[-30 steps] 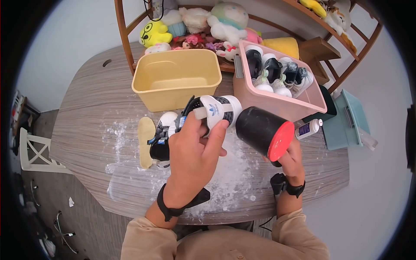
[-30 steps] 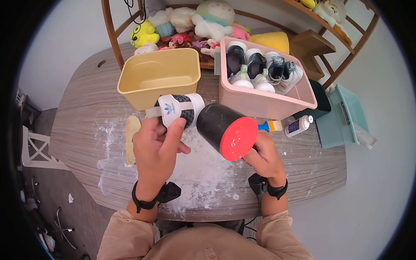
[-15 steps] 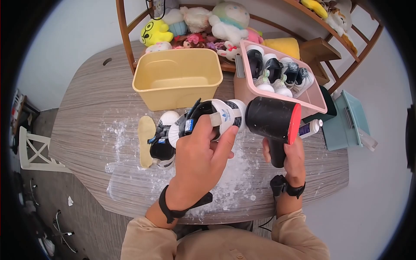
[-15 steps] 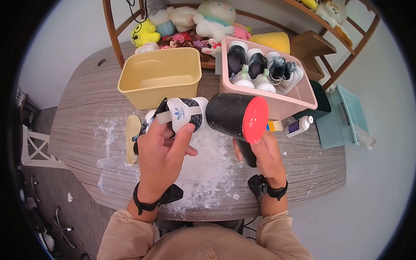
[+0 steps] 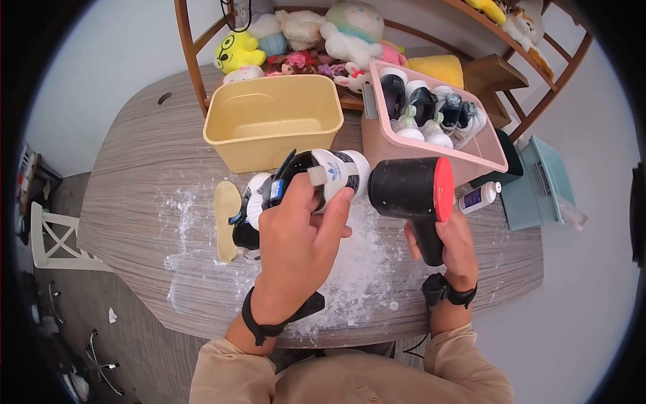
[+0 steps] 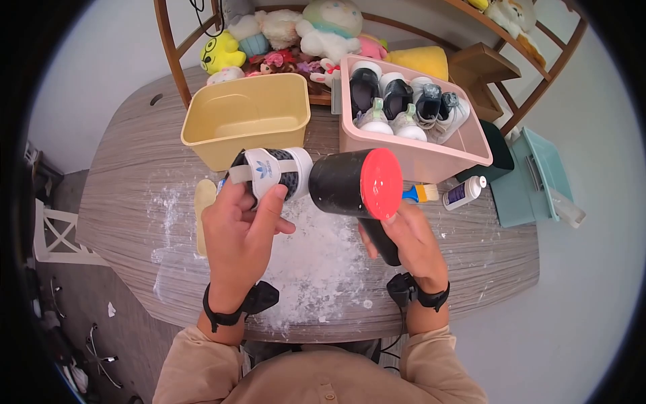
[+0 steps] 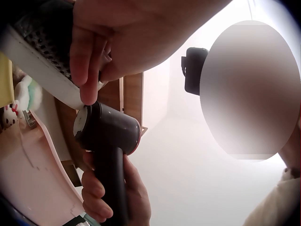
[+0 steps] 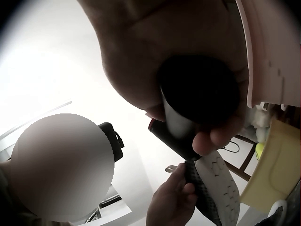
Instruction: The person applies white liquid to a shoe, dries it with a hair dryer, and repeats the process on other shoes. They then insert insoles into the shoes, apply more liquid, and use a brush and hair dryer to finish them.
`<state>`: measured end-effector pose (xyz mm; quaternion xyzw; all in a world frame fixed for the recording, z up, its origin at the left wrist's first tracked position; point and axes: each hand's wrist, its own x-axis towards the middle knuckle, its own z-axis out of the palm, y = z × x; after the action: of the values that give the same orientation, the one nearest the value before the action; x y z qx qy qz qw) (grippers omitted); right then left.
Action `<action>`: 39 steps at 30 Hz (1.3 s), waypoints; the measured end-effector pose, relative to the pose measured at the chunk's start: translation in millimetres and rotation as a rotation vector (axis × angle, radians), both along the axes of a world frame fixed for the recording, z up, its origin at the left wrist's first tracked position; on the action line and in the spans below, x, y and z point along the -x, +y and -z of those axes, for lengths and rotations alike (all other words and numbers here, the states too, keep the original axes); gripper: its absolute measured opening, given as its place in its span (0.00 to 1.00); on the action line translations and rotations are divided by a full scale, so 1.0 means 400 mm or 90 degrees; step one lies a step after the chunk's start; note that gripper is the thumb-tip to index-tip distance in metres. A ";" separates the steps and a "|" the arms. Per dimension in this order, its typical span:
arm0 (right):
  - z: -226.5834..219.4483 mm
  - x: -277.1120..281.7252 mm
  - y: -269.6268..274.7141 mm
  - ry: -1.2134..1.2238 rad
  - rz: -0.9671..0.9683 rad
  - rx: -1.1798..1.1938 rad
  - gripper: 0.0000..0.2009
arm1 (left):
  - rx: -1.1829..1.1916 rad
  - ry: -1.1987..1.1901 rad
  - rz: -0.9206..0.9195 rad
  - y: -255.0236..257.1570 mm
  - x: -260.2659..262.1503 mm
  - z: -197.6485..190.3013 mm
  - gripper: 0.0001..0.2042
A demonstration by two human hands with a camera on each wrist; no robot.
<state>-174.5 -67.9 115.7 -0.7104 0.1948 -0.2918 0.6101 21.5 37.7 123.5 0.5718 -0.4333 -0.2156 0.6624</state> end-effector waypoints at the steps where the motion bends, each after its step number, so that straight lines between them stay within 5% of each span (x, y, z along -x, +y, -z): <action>1: 0.002 0.002 -0.002 0.004 0.009 -0.012 0.23 | 0.000 -0.010 0.006 0.000 0.002 0.001 0.09; 11: 0.005 -0.005 -0.002 0.049 0.134 -0.068 0.27 | 0.023 -0.091 0.037 -0.018 0.019 0.033 0.09; 17: -0.009 0.010 -0.013 0.066 0.022 -0.060 0.21 | -0.011 -0.016 0.001 -0.022 0.005 0.017 0.08; 34: -0.016 -0.015 0.010 0.043 0.122 -0.113 0.25 | 0.030 -0.145 0.064 -0.015 0.010 0.045 0.09; 39: -0.007 -0.002 0.000 0.071 0.090 -0.083 0.24 | -0.041 -0.063 0.039 -0.015 0.010 0.019 0.08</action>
<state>-173.7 -68.0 118.6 -0.6687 0.2965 -0.2810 0.6213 17.5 31.7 115.9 0.5892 -0.4760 -0.2211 0.6143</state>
